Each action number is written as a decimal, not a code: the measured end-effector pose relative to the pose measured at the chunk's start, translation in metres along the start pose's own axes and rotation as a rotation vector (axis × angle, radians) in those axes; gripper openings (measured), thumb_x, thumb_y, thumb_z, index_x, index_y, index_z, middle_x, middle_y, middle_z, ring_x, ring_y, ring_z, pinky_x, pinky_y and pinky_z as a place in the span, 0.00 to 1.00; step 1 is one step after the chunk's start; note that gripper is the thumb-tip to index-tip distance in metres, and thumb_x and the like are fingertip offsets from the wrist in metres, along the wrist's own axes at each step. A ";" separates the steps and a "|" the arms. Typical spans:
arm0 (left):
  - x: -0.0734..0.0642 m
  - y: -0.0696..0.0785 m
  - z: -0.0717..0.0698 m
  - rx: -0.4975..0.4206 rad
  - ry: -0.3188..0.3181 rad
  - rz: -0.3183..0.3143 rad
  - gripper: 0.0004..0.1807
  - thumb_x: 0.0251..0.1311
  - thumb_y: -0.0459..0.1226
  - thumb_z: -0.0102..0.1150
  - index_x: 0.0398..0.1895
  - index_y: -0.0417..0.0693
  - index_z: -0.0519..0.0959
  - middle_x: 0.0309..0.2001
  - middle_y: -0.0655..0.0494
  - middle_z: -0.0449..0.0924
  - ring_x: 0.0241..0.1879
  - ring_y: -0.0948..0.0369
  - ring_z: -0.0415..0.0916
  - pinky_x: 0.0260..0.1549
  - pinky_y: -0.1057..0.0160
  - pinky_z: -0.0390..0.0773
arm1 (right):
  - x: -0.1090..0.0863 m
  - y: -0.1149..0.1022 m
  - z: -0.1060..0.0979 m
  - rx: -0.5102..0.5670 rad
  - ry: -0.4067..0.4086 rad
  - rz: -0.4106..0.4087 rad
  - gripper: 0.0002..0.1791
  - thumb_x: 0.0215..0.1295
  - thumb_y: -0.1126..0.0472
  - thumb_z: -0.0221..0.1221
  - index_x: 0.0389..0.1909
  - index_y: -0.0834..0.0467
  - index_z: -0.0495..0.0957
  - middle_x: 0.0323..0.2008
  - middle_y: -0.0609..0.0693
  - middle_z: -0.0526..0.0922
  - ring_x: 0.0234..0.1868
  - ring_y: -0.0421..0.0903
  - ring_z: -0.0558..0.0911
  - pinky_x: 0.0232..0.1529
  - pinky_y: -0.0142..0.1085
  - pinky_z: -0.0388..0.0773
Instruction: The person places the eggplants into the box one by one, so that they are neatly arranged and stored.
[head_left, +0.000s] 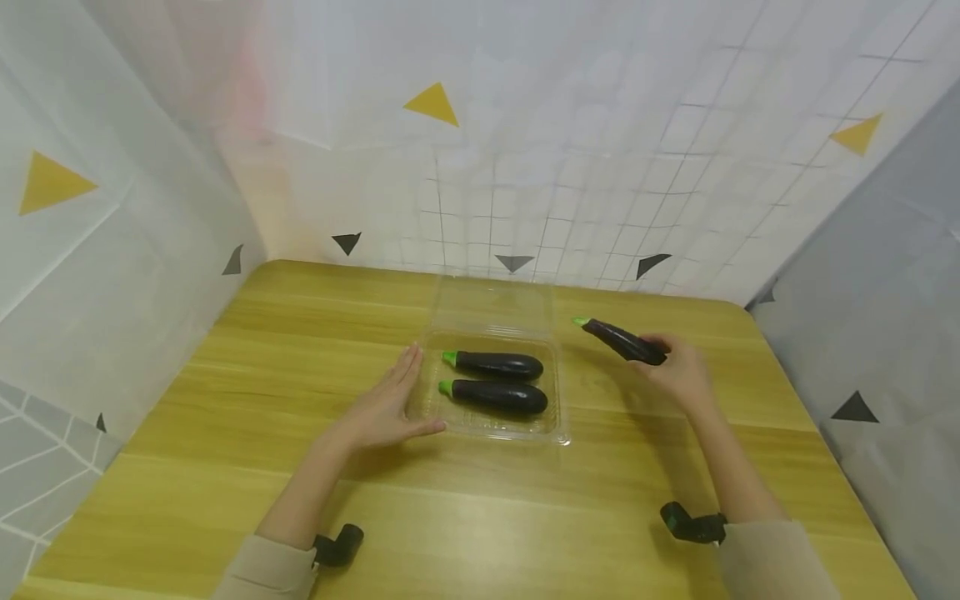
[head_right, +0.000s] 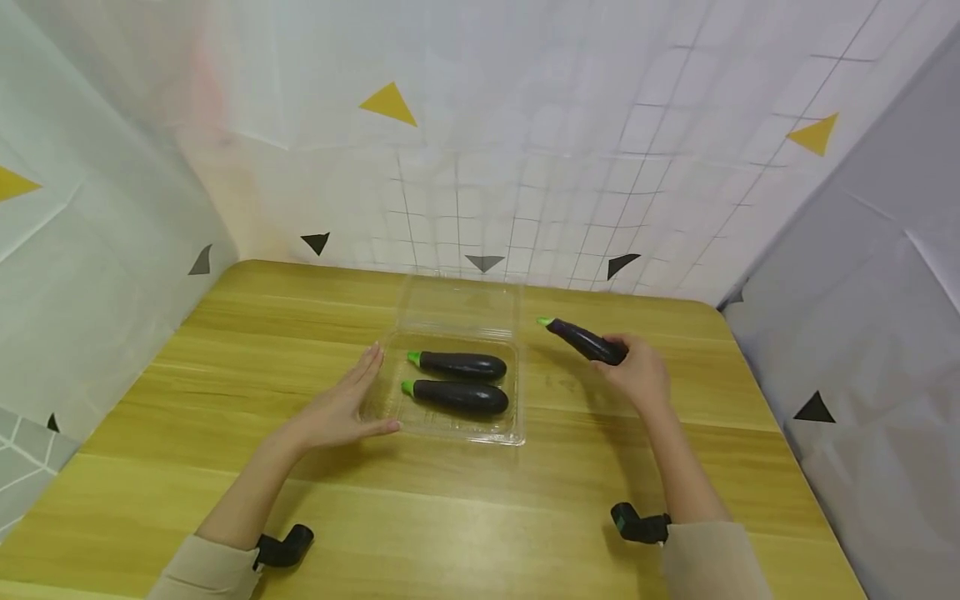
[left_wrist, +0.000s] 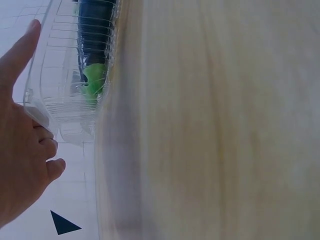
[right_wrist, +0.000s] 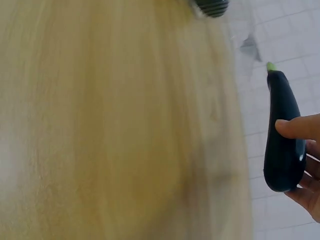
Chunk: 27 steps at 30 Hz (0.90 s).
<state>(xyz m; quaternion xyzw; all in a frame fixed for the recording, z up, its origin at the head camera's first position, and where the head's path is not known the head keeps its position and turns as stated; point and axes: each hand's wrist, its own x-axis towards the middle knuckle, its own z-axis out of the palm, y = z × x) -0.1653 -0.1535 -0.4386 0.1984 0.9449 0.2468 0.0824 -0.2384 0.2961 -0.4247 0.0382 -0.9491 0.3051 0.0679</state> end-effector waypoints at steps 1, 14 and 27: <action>0.000 0.000 0.000 -0.003 0.002 0.001 0.66 0.49 0.74 0.50 0.76 0.44 0.31 0.76 0.49 0.25 0.74 0.53 0.30 0.69 0.51 0.45 | -0.002 -0.004 -0.003 0.013 0.024 0.001 0.28 0.55 0.58 0.69 0.55 0.66 0.76 0.49 0.68 0.80 0.49 0.64 0.77 0.48 0.56 0.73; -0.001 0.001 0.000 -0.021 0.021 0.008 0.66 0.49 0.73 0.52 0.76 0.44 0.32 0.76 0.48 0.25 0.74 0.53 0.30 0.69 0.50 0.44 | -0.025 -0.054 -0.024 0.048 0.175 -0.099 0.27 0.53 0.56 0.72 0.54 0.59 0.79 0.48 0.61 0.82 0.37 0.57 0.84 0.29 0.28 0.74; -0.002 0.000 0.001 -0.017 0.019 0.006 0.66 0.49 0.74 0.50 0.76 0.44 0.32 0.76 0.50 0.24 0.74 0.52 0.30 0.69 0.49 0.46 | -0.040 -0.094 -0.023 0.114 0.215 -0.286 0.25 0.46 0.66 0.74 0.49 0.61 0.82 0.44 0.56 0.83 0.44 0.54 0.81 0.44 0.47 0.80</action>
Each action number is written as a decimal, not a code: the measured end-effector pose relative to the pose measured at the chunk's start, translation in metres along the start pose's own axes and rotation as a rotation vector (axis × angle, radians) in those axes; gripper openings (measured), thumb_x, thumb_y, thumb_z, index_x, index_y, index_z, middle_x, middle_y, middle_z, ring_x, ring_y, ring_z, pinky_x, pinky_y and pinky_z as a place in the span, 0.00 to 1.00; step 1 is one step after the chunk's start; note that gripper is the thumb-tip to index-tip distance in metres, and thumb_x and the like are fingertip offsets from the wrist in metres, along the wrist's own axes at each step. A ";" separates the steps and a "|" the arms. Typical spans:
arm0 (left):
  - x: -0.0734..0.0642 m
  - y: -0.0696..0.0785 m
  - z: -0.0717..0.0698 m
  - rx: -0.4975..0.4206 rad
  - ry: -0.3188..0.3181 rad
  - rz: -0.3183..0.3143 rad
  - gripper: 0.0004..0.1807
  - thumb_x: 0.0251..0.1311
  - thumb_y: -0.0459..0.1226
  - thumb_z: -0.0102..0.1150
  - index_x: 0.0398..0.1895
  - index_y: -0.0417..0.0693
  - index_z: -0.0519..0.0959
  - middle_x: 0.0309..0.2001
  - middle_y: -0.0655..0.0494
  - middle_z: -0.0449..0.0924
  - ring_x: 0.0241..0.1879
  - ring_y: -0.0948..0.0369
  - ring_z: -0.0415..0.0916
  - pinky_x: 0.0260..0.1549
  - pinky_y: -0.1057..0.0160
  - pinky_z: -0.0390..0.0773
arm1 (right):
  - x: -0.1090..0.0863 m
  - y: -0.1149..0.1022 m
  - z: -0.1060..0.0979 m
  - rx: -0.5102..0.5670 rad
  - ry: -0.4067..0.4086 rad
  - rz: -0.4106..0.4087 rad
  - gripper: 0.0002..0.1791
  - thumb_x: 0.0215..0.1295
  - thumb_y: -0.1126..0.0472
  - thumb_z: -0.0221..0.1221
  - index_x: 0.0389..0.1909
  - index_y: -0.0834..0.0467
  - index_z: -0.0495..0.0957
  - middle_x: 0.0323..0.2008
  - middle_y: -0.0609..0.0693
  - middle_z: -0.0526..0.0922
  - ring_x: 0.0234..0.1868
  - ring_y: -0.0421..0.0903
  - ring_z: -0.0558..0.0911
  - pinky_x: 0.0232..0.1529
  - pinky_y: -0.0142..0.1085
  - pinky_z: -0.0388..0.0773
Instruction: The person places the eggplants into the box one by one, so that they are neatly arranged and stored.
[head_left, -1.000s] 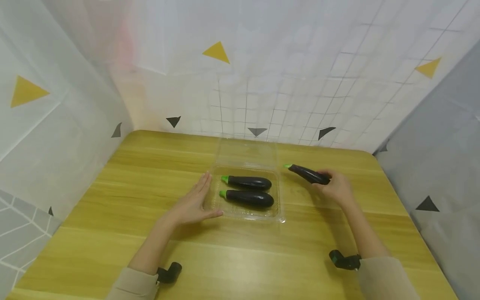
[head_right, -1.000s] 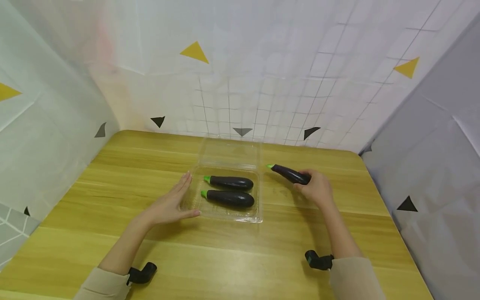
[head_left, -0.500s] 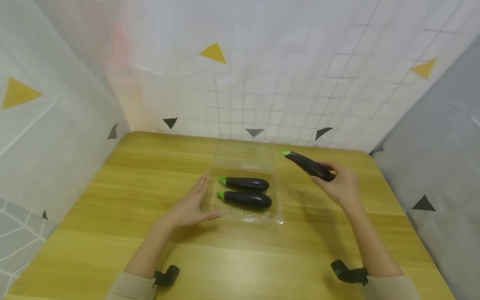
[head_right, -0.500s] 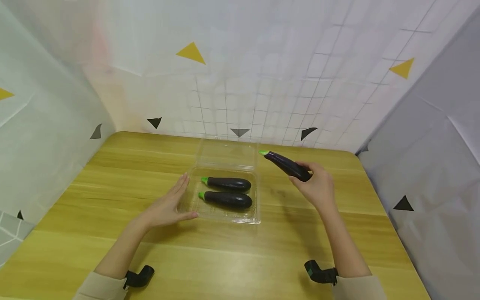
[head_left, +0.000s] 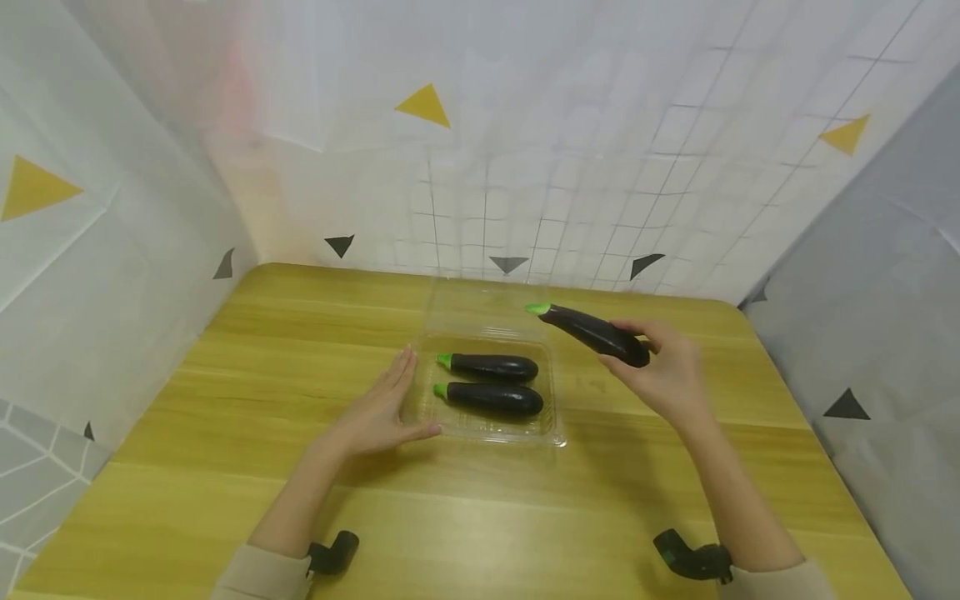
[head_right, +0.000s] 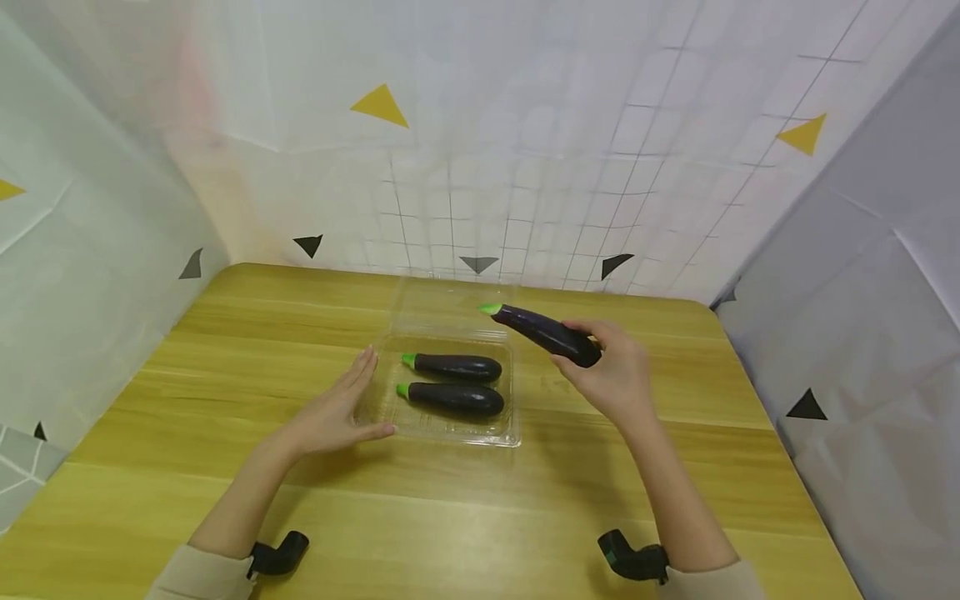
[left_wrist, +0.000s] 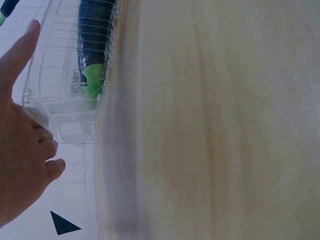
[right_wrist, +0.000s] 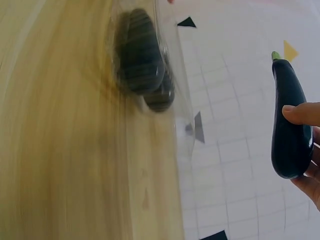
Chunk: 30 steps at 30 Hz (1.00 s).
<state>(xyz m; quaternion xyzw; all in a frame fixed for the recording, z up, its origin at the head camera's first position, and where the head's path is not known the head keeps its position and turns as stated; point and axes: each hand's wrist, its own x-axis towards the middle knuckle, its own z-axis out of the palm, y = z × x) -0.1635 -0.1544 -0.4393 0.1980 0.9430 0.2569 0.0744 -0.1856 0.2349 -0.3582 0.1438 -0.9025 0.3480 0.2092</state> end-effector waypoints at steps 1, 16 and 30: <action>0.000 0.000 0.000 -0.002 0.001 -0.001 0.66 0.48 0.74 0.50 0.76 0.44 0.32 0.76 0.50 0.24 0.74 0.51 0.31 0.69 0.48 0.46 | 0.000 -0.003 0.001 -0.005 0.011 -0.026 0.25 0.45 0.67 0.74 0.48 0.62 0.82 0.43 0.56 0.84 0.44 0.53 0.82 0.44 0.44 0.81; 0.000 0.000 -0.001 -0.010 0.000 -0.001 0.67 0.48 0.74 0.51 0.76 0.44 0.32 0.76 0.50 0.24 0.74 0.52 0.31 0.69 0.49 0.45 | 0.001 -0.027 0.019 -0.024 0.026 -0.183 0.27 0.38 0.66 0.78 0.45 0.59 0.83 0.40 0.53 0.84 0.40 0.50 0.82 0.39 0.44 0.82; 0.001 0.003 -0.002 -0.010 -0.003 -0.008 0.66 0.50 0.71 0.54 0.76 0.43 0.33 0.76 0.49 0.25 0.74 0.51 0.32 0.69 0.49 0.46 | 0.001 -0.043 0.035 0.041 -0.015 -0.215 0.27 0.38 0.63 0.78 0.44 0.57 0.84 0.41 0.49 0.85 0.40 0.45 0.82 0.39 0.38 0.80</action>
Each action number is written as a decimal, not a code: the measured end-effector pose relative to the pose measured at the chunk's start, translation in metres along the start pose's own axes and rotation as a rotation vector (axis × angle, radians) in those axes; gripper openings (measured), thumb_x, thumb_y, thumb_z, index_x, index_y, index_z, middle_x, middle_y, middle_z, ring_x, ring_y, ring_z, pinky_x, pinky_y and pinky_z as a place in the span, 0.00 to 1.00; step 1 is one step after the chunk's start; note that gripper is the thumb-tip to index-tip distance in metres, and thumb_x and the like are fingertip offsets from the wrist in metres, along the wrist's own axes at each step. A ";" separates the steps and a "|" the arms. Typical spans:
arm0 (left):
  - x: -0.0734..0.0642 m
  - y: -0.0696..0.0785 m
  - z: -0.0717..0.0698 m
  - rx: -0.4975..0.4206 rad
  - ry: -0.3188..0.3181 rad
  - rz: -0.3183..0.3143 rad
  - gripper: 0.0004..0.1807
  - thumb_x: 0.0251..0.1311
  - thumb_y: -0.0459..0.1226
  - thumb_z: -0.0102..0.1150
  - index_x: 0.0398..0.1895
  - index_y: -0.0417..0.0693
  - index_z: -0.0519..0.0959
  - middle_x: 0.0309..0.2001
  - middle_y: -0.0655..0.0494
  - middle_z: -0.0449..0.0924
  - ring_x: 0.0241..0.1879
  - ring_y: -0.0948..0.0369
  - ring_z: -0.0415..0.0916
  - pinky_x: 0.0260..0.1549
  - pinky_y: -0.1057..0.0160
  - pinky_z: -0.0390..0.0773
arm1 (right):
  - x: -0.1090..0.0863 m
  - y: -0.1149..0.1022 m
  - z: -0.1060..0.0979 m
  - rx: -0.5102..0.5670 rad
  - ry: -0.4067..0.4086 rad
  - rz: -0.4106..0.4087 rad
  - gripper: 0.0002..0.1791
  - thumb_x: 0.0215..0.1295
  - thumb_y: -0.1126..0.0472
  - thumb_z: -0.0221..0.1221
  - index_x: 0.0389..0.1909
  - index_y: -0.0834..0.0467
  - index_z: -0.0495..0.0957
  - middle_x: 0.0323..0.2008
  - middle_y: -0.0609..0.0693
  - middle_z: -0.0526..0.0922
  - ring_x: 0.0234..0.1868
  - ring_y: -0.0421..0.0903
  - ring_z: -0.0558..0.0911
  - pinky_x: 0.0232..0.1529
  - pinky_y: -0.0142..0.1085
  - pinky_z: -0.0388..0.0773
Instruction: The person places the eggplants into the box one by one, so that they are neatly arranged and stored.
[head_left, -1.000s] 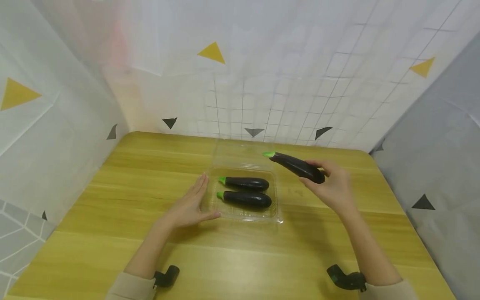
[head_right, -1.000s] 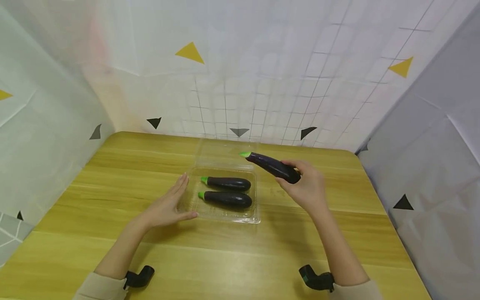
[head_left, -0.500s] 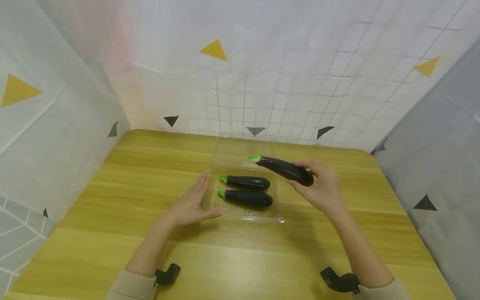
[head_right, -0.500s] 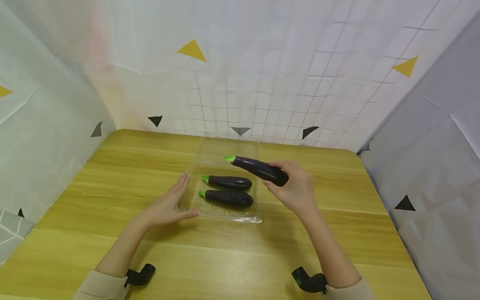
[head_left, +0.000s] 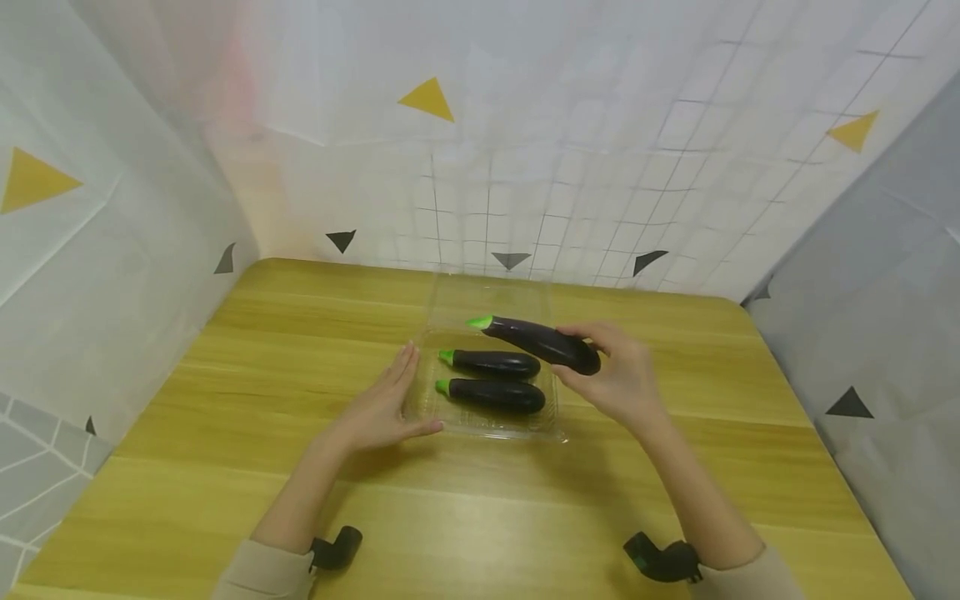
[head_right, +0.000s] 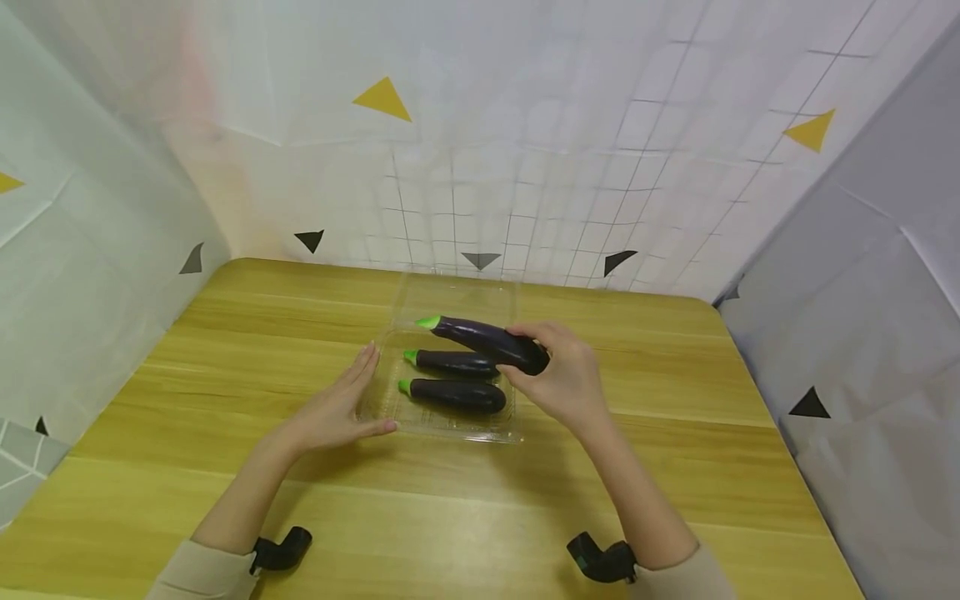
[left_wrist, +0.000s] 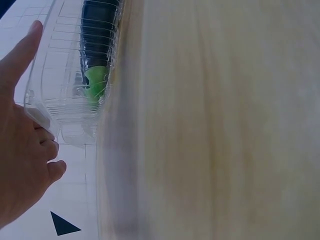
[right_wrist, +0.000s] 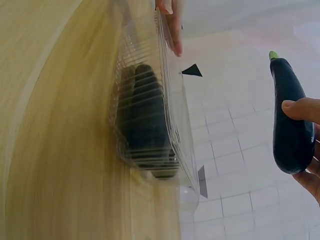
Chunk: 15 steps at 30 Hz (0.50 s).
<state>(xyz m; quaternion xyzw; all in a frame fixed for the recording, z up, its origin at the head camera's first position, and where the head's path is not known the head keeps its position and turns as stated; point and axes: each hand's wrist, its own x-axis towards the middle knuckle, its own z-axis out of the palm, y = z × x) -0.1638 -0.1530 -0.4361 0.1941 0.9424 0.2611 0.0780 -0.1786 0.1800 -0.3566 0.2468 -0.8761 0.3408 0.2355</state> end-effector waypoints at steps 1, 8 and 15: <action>0.000 0.000 0.000 -0.001 0.001 -0.001 0.65 0.50 0.70 0.55 0.76 0.43 0.33 0.76 0.49 0.25 0.74 0.51 0.32 0.69 0.49 0.46 | 0.001 -0.001 0.001 0.001 -0.001 0.000 0.27 0.38 0.63 0.78 0.44 0.57 0.84 0.41 0.49 0.85 0.41 0.45 0.82 0.39 0.39 0.80; 0.000 0.001 0.000 -0.015 0.004 -0.007 0.64 0.52 0.66 0.59 0.76 0.44 0.32 0.76 0.49 0.25 0.74 0.49 0.32 0.69 0.47 0.46 | 0.002 -0.008 0.007 0.032 -0.030 -0.003 0.26 0.40 0.62 0.78 0.45 0.57 0.83 0.42 0.49 0.85 0.43 0.46 0.82 0.40 0.41 0.81; 0.001 -0.001 0.002 -0.014 0.006 -0.002 0.65 0.51 0.67 0.59 0.76 0.44 0.31 0.76 0.48 0.25 0.74 0.52 0.31 0.69 0.50 0.44 | 0.000 -0.009 0.019 0.057 -0.026 -0.049 0.26 0.39 0.61 0.78 0.45 0.55 0.84 0.41 0.47 0.85 0.43 0.45 0.82 0.40 0.40 0.81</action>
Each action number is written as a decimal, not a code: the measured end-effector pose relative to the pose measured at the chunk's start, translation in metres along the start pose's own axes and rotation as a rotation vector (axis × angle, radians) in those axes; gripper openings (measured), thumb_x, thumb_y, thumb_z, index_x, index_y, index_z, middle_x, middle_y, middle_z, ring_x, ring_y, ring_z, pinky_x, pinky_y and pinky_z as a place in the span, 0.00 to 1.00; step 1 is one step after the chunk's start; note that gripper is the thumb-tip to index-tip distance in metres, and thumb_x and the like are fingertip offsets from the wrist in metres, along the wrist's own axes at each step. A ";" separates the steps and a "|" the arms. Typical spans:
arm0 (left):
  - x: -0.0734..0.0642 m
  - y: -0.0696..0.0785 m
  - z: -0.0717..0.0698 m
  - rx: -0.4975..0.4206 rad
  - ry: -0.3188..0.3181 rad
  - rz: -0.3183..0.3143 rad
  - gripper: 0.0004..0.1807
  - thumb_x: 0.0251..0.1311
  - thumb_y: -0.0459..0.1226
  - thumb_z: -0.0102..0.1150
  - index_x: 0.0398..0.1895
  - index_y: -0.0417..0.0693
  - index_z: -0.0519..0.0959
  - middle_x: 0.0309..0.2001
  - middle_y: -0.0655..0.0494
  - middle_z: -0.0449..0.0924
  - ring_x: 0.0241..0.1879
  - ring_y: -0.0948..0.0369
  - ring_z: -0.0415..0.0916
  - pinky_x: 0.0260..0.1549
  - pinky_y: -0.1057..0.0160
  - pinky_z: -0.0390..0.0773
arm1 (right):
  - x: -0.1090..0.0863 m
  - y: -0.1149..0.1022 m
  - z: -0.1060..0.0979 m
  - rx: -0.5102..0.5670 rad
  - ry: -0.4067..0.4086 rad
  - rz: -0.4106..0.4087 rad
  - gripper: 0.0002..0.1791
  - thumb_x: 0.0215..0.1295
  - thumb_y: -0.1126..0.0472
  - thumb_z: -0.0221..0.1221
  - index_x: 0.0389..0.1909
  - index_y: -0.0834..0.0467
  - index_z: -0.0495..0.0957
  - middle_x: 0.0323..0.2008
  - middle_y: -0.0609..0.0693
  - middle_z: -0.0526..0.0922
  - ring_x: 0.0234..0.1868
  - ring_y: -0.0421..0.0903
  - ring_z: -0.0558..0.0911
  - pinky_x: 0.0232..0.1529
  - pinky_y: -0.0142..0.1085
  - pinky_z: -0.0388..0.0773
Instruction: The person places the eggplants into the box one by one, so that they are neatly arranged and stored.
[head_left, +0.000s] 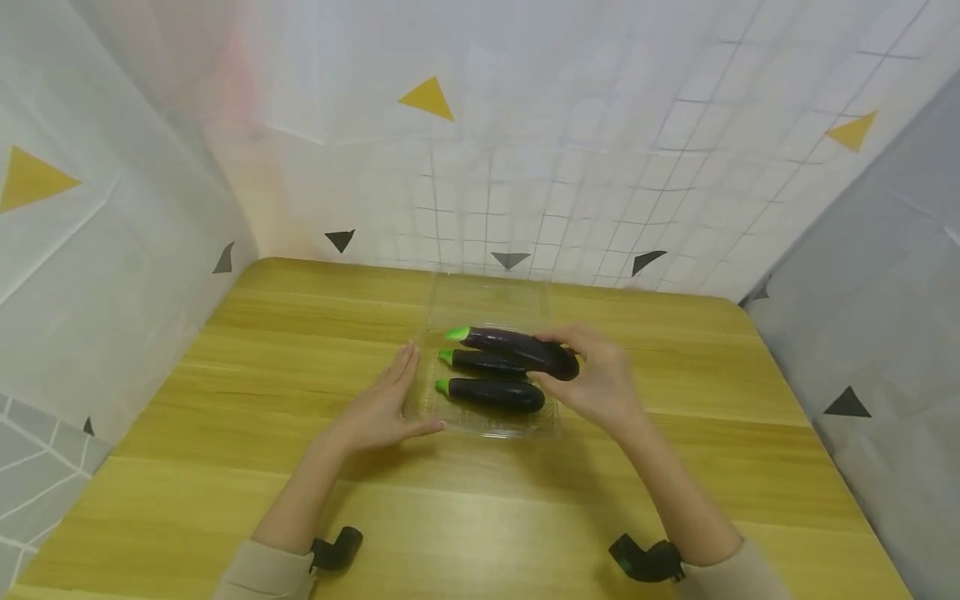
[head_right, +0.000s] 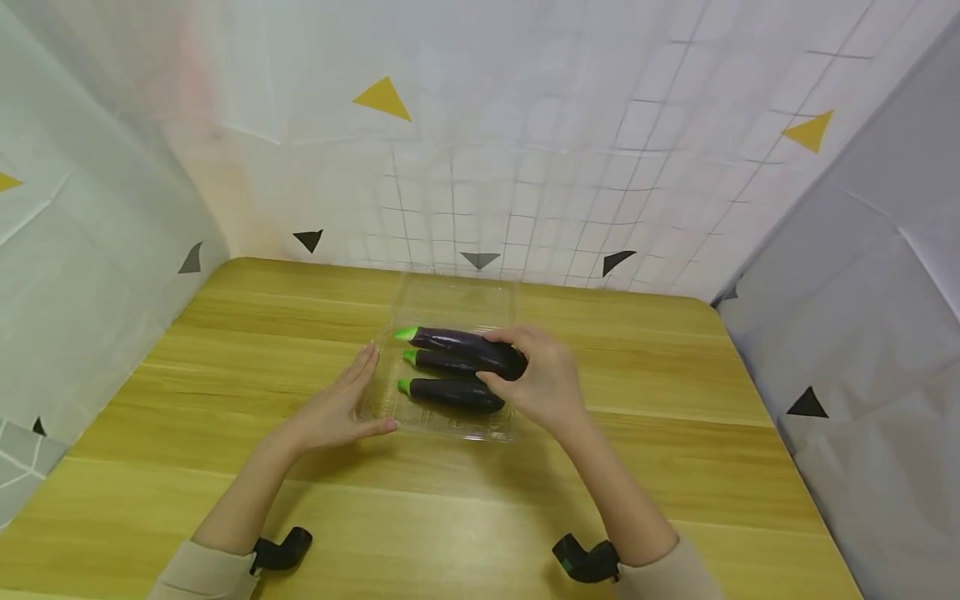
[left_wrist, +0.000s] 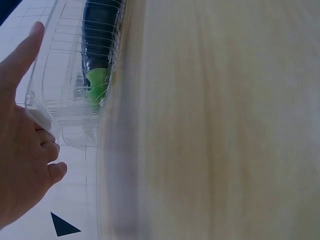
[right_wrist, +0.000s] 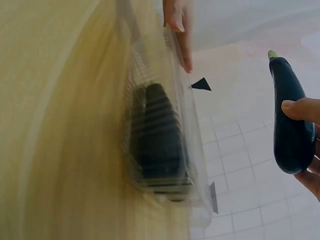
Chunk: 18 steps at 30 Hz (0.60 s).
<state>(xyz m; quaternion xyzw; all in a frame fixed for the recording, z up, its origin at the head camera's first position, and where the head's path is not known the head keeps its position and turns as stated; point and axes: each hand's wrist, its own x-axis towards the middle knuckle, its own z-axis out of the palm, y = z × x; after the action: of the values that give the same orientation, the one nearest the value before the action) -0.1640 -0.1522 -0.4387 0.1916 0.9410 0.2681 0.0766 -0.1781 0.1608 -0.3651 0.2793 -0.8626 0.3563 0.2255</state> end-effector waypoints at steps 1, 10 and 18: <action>0.000 0.000 0.000 0.003 0.003 0.005 0.65 0.51 0.67 0.59 0.76 0.44 0.31 0.76 0.48 0.25 0.74 0.53 0.30 0.70 0.50 0.44 | -0.001 0.000 0.002 0.002 -0.005 -0.005 0.26 0.39 0.61 0.78 0.45 0.55 0.84 0.42 0.46 0.85 0.43 0.45 0.82 0.40 0.41 0.81; 0.000 -0.002 0.002 0.004 0.008 0.017 0.66 0.50 0.69 0.57 0.76 0.42 0.31 0.76 0.47 0.25 0.74 0.55 0.29 0.70 0.52 0.42 | -0.013 0.002 0.022 -0.043 -0.106 0.008 0.25 0.42 0.57 0.77 0.46 0.51 0.84 0.43 0.45 0.84 0.50 0.49 0.80 0.47 0.45 0.79; 0.000 -0.001 0.001 0.015 0.009 0.023 0.66 0.50 0.71 0.54 0.76 0.42 0.31 0.76 0.47 0.26 0.74 0.56 0.28 0.70 0.52 0.42 | -0.025 0.008 0.035 -0.040 -0.188 0.036 0.25 0.42 0.58 0.77 0.46 0.52 0.84 0.44 0.46 0.84 0.49 0.49 0.81 0.45 0.45 0.81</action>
<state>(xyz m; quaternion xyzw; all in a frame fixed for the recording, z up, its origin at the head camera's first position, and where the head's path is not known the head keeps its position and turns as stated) -0.1642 -0.1523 -0.4404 0.2015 0.9412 0.2626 0.0678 -0.1711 0.1479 -0.4061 0.2913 -0.8918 0.3154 0.1427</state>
